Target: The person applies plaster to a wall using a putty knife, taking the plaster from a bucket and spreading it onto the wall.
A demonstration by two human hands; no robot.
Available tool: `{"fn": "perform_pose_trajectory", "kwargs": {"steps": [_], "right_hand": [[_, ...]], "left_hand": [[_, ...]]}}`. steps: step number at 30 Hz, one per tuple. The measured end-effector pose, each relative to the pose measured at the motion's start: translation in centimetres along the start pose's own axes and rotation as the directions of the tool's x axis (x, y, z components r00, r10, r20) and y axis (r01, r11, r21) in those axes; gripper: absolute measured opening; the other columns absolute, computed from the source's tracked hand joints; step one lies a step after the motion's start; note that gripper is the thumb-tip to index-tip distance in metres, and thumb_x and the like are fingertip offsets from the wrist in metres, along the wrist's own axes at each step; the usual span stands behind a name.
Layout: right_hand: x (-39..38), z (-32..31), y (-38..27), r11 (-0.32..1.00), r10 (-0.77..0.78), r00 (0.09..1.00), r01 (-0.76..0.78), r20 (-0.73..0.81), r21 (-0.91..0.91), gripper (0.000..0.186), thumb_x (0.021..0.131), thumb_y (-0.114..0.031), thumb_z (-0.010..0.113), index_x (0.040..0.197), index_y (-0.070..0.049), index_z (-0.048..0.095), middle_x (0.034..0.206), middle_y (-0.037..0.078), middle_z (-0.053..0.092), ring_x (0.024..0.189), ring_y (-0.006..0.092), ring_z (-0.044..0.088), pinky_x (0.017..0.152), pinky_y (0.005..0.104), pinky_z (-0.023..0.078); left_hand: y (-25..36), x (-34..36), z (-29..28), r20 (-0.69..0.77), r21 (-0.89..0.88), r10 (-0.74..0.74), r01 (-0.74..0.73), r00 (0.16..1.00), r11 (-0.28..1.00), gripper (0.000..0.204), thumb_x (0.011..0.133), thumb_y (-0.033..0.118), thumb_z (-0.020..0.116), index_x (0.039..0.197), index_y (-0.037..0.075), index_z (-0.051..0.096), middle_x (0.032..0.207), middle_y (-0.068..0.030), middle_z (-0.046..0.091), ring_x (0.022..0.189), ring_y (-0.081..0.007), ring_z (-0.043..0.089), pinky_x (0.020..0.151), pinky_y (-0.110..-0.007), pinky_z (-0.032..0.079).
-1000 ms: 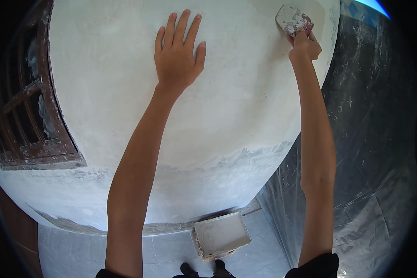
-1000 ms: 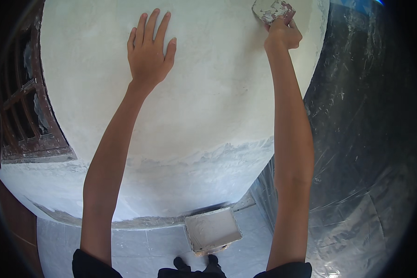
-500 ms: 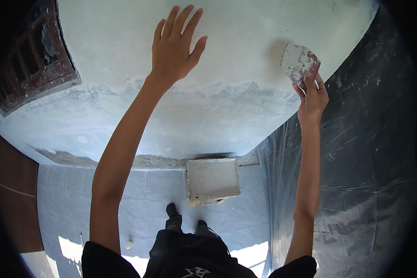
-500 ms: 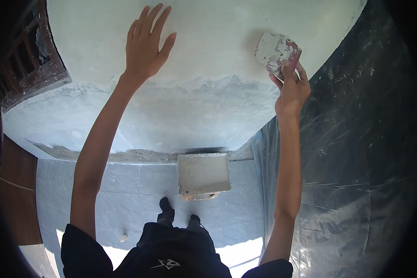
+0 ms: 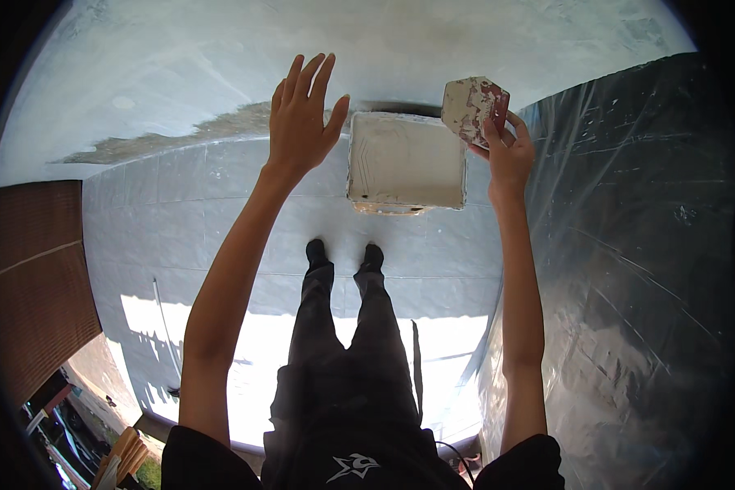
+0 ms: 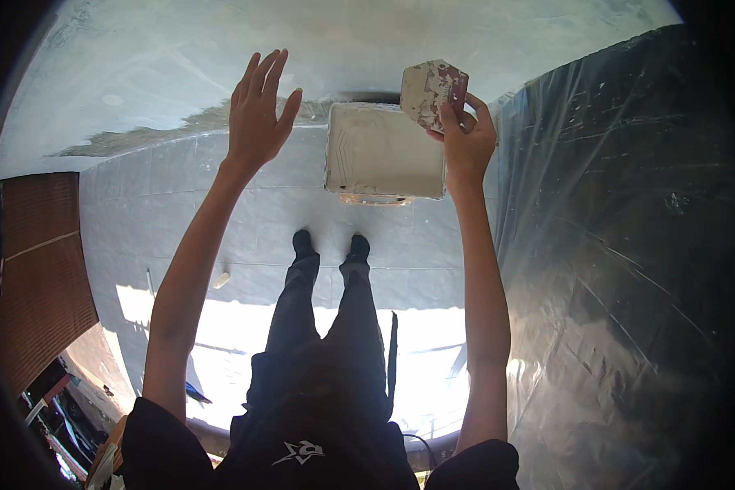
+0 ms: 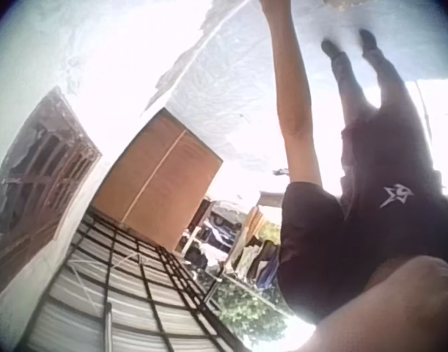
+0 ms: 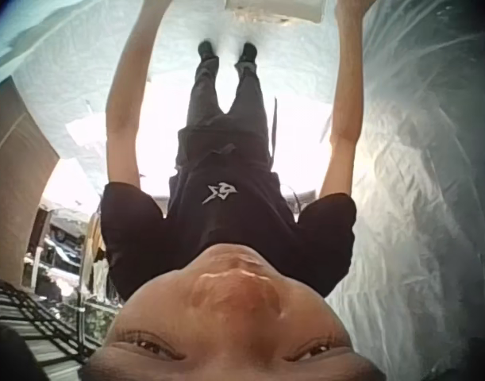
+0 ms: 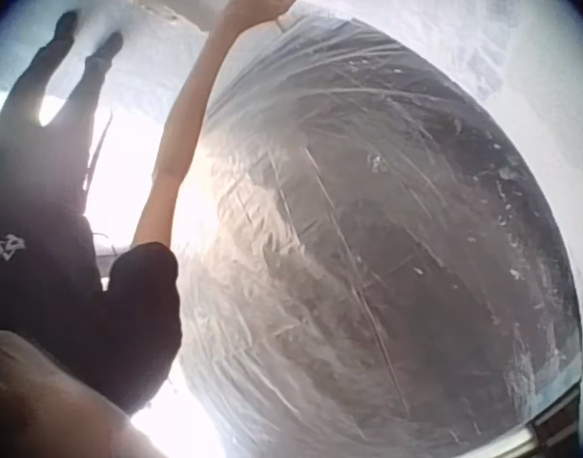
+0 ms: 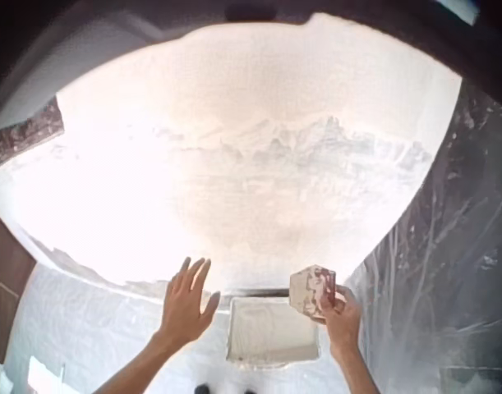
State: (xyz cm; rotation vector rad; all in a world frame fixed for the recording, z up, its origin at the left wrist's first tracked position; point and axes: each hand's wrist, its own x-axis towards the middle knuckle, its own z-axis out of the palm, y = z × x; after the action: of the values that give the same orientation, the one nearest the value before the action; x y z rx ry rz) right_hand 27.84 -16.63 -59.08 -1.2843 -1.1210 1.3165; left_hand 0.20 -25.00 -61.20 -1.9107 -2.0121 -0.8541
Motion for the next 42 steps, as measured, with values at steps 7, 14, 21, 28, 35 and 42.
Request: {"fn": "perform_pose_trajectory", "kwargs": {"steps": [7, 14, 21, 28, 35, 42], "right_hand": [[-4.6, -1.0, 13.5, 0.96, 0.199, 0.98, -0.2, -0.025, -0.196, 0.038, 0.096, -0.007, 0.064, 0.129, 0.003, 0.048, 0.111, 0.018, 0.07, 0.093, 0.0207, 0.072, 0.074, 0.0369, 0.066], [-5.3, 2.1, 23.5, 0.874, 0.218, 0.975, -0.209, -0.029, -0.438, 0.041, 0.095, -0.006, 0.062, 0.131, 0.003, 0.046, 0.11, 0.021, 0.07, 0.09, 0.0211, 0.072, 0.07, 0.0341, 0.066], [-1.3, 5.5, 30.9, 0.758, 0.043, 0.998, -0.011, 0.034, -0.652, 0.039, 0.089, -0.006, 0.065, 0.127, -0.003, 0.056, 0.085, 0.019, 0.073, 0.076, 0.0273, 0.073, 0.071, 0.0381, 0.054], [1.3, 7.6, 31.6, 0.642, -0.122, 0.985, 0.175, 0.126, -0.747, 0.038, 0.091, -0.012, 0.064, 0.128, -0.006, 0.058, 0.083, 0.017, 0.073, 0.075, 0.0296, 0.073, 0.074, 0.0403, 0.054], [2.1, 7.8, 32.3, 0.562, -0.201, 0.961, 0.274, 0.192, -0.781, 0.034, 0.091, -0.013, 0.065, 0.125, -0.01, 0.061, 0.08, 0.015, 0.072, 0.074, 0.0296, 0.072, 0.072, 0.0407, 0.055], [1.2, 8.7, 33.0, 0.251, -0.272, 0.833, 0.544, 0.481, -0.801, 0.033, 0.092, -0.011, 0.065, 0.123, -0.022, 0.064, 0.07, 0.01, 0.067, 0.064, 0.0302, 0.066, 0.064, 0.0422, 0.053]], "left_hand": [[-1.5, -12.4, 8.0, 0.29, -0.124, -0.117, 0.159, 0.95, 0.98, 0.061, 0.099, 0.037, 0.056, 0.152, 0.012, 0.038, 0.153, -0.0114, 0.042, 0.148, -0.0344, 0.029, 0.115, -0.051, 0.031], [-3.5, -22.1, 14.4, 0.454, -0.18, -0.174, 0.281, 0.874, 0.943, 0.067, 0.093, 0.035, 0.063, 0.148, 0.005, 0.04, 0.15, -0.0136, 0.044, 0.146, -0.0363, 0.032, 0.114, -0.05, 0.032], [-3.9, -26.5, 20.0, 0.587, -0.144, -0.213, 0.36, 0.781, 0.922, 0.087, 0.088, 0.048, 0.07, 0.152, 0.004, 0.032, 0.154, -0.0155, 0.04, 0.148, -0.0342, 0.029, 0.115, -0.051, 0.031], [-5.0, -26.9, 22.2, 0.545, -0.167, -0.184, 0.322, 0.818, 0.932, 0.101, 0.078, 0.056, 0.078, 0.152, 0.004, 0.034, 0.151, -0.0144, 0.043, 0.147, -0.0348, 0.032, 0.114, -0.051, 0.032], [-5.2, -26.8, 23.1, 0.535, -0.186, -0.151, 0.29, 0.832, 0.939, 0.101, 0.076, 0.058, 0.079, 0.152, 0.008, 0.036, 0.15, -0.0124, 0.046, 0.147, -0.0311, 0.033, 0.115, -0.05, 0.032], [-5.6, -27.3, 23.3, 0.491, -0.219, -0.143, 0.281, 0.859, 0.934, 0.101, 0.073, 0.057, 0.081, 0.152, 0.012, 0.038, 0.147, -0.0108, 0.05, 0.146, -0.0319, 0.034, 0.114, -0.051, 0.032]]}}
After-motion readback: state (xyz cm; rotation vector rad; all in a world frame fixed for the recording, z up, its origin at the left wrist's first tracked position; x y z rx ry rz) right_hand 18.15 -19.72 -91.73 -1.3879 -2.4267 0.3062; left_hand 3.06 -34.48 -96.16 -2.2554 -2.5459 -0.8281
